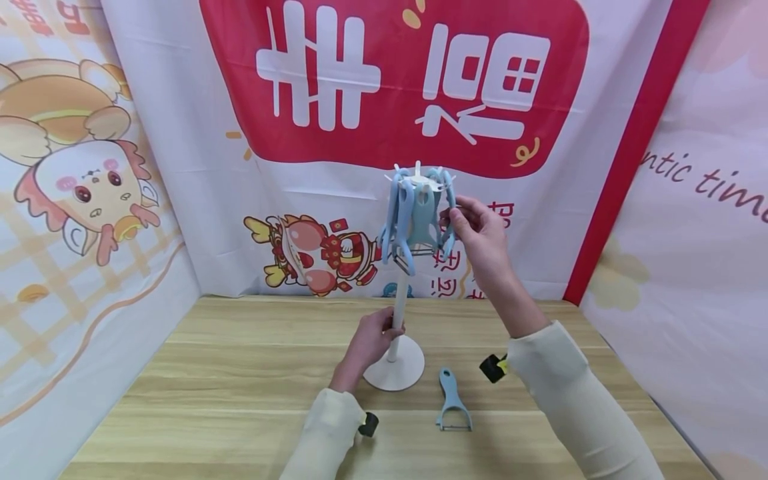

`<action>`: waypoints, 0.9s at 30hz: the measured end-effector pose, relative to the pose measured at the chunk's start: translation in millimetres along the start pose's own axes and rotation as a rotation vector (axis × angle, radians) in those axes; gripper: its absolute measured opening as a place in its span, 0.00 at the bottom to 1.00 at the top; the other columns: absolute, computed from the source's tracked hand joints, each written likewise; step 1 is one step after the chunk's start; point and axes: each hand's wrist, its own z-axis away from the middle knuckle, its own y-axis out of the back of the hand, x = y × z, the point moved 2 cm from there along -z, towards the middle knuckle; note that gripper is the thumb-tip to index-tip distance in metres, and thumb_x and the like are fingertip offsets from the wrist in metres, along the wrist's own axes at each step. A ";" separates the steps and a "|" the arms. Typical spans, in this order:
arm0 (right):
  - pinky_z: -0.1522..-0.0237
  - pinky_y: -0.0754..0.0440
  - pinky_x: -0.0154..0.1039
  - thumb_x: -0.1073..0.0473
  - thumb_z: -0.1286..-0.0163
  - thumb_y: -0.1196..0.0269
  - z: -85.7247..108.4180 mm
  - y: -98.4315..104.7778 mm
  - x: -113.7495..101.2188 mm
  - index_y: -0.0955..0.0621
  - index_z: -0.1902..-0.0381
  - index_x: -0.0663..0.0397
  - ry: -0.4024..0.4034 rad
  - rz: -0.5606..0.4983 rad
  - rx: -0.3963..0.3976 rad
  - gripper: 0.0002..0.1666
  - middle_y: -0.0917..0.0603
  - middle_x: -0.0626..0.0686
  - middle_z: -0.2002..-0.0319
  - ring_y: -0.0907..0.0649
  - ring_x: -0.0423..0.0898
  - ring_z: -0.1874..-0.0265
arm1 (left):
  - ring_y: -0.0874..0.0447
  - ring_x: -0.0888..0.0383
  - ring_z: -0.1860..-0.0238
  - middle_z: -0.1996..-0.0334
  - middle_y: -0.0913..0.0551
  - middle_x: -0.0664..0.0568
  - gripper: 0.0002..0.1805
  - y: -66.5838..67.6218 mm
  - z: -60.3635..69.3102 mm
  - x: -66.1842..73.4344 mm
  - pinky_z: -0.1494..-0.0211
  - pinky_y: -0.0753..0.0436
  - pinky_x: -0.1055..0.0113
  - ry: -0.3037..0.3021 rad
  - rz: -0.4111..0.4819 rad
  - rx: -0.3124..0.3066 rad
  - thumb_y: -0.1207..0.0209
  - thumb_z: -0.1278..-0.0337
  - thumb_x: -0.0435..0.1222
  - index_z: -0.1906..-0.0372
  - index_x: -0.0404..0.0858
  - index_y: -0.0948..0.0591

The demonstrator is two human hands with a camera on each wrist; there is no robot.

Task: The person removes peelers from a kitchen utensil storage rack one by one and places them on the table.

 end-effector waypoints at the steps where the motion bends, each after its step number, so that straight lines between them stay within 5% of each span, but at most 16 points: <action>1: 0.43 0.16 0.32 0.59 0.24 0.43 0.0 0.3 -0.1 0.26 0.34 0.56 0.000 0.001 0.002 0.23 0.18 0.50 0.52 0.16 0.41 0.53 | 0.13 0.53 0.52 0.60 0.13 0.52 0.06 0.1 0.0 -0.1 0.42 0.15 0.50 0.000 0.001 0.000 0.40 0.34 0.32 0.56 0.44 0.18; 19: 0.48 0.17 0.24 0.58 0.24 0.42 0.4 5.6 -3.9 0.26 0.35 0.58 0.018 -0.006 0.027 0.23 0.17 0.48 0.54 0.16 0.42 0.55 | 0.13 0.53 0.52 0.60 0.13 0.52 0.06 -0.9 -0.7 0.6 0.42 0.15 0.49 0.008 -0.011 0.001 0.40 0.34 0.32 0.56 0.44 0.18; 27: 0.43 0.18 0.29 0.57 0.25 0.42 1.0 7.1 -3.9 0.27 0.35 0.57 0.027 -0.011 0.029 0.24 0.18 0.49 0.53 0.17 0.43 0.53 | 0.13 0.52 0.52 0.61 0.13 0.52 0.06 -1.0 -1.6 -0.7 0.42 0.14 0.49 0.003 -0.009 0.002 0.40 0.34 0.31 0.57 0.44 0.18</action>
